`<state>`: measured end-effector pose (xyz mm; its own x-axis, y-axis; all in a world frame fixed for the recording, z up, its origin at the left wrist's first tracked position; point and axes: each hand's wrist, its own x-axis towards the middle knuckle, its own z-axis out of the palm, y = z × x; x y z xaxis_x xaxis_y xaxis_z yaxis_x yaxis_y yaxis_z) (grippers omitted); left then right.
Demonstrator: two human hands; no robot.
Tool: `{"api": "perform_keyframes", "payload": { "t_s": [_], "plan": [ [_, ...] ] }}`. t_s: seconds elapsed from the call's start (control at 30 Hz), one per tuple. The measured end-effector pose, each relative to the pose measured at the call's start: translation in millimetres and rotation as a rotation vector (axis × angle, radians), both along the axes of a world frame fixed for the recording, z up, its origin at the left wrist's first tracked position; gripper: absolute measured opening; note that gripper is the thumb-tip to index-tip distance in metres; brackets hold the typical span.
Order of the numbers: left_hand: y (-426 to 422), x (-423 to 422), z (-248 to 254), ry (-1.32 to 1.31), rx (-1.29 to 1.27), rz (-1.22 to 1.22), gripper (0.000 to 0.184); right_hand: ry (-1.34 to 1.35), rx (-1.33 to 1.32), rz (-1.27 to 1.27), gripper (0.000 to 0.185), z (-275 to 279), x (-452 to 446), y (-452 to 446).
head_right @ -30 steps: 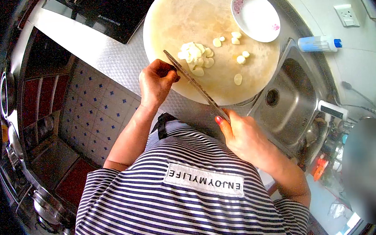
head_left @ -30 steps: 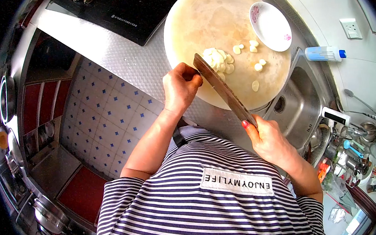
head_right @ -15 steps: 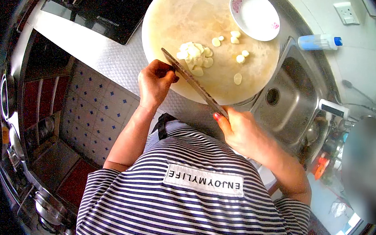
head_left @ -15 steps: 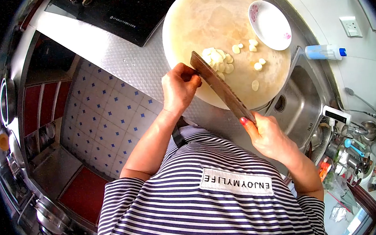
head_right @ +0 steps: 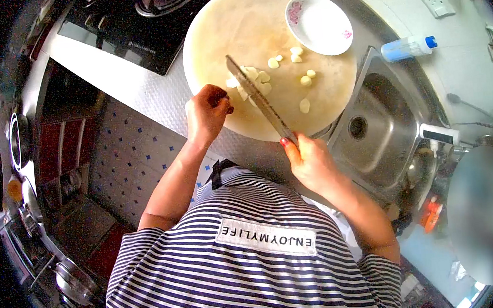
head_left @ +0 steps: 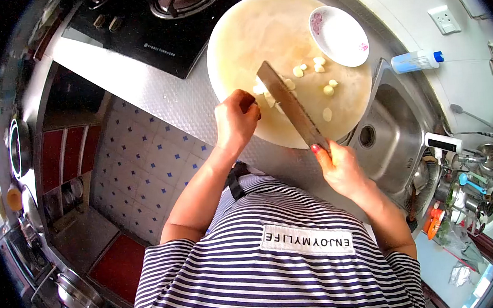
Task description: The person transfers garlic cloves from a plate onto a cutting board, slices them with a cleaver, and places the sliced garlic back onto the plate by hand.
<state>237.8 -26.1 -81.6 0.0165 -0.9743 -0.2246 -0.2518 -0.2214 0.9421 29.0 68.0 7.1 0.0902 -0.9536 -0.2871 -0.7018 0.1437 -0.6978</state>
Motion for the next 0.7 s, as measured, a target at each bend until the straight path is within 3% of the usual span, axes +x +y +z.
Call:
{"api": "perform_keyframes", "payload": {
  "t_s": [0.17,0.2,0.27,0.37,0.4,0.47,0.5,0.57,0.6,0.63,0.7],
  "plan": [
    [-17.8,-10.1,-6.5,0.011,0.008,-0.154,0.016,-0.084,0.018,-0.095,0.025,-4.1,-21.7,7.3],
    [-15.8,-8.0,-4.2,-0.099,-0.180,-0.155,0.016,-0.088,0.010,-0.107,0.025,0.1,-22.3,6.9],
    [-15.3,-9.7,-2.6,-0.186,-0.498,-0.075,0.010,-0.363,0.470,-0.401,0.032,10.3,-21.2,5.6],
    [-13.6,-15.7,20.2,-0.112,-0.489,-0.139,0.013,-0.543,0.554,-0.430,0.025,-5.7,-30.4,11.6],
    [-14.5,-20.0,21.5,-0.140,-0.595,-0.170,0.019,-0.552,0.547,-0.435,0.025,-8.9,-29.4,14.9],
    [-19.6,-18.6,28.2,-0.177,-0.713,-0.109,0.021,-0.043,0.010,-0.143,0.027,-14.3,-25.7,23.1],
    [-22.5,-16.1,31.2,-0.210,-0.823,-0.038,0.023,-0.048,0.005,-0.152,0.027,-19.7,-27.9,25.7],
    [-31.6,-5.5,36.2,-0.136,-0.788,0.141,0.025,0.152,-0.410,-0.042,0.043,-28.6,-35.1,32.5],
    [-36.0,0.7,43.8,-0.183,-0.774,0.128,0.023,0.256,-0.374,-0.034,0.054,-26.0,-37.8,35.9],
    [-40.4,6.6,51.6,-0.231,-0.759,0.116,0.022,0.253,-0.373,-0.040,0.054,-23.1,-39.9,37.5],
    [-42.9,8.7,68.8,-0.160,-0.651,-0.195,0.025,0.367,-0.382,0.049,0.054,-17.7,-42.8,39.4]
  ]
}}
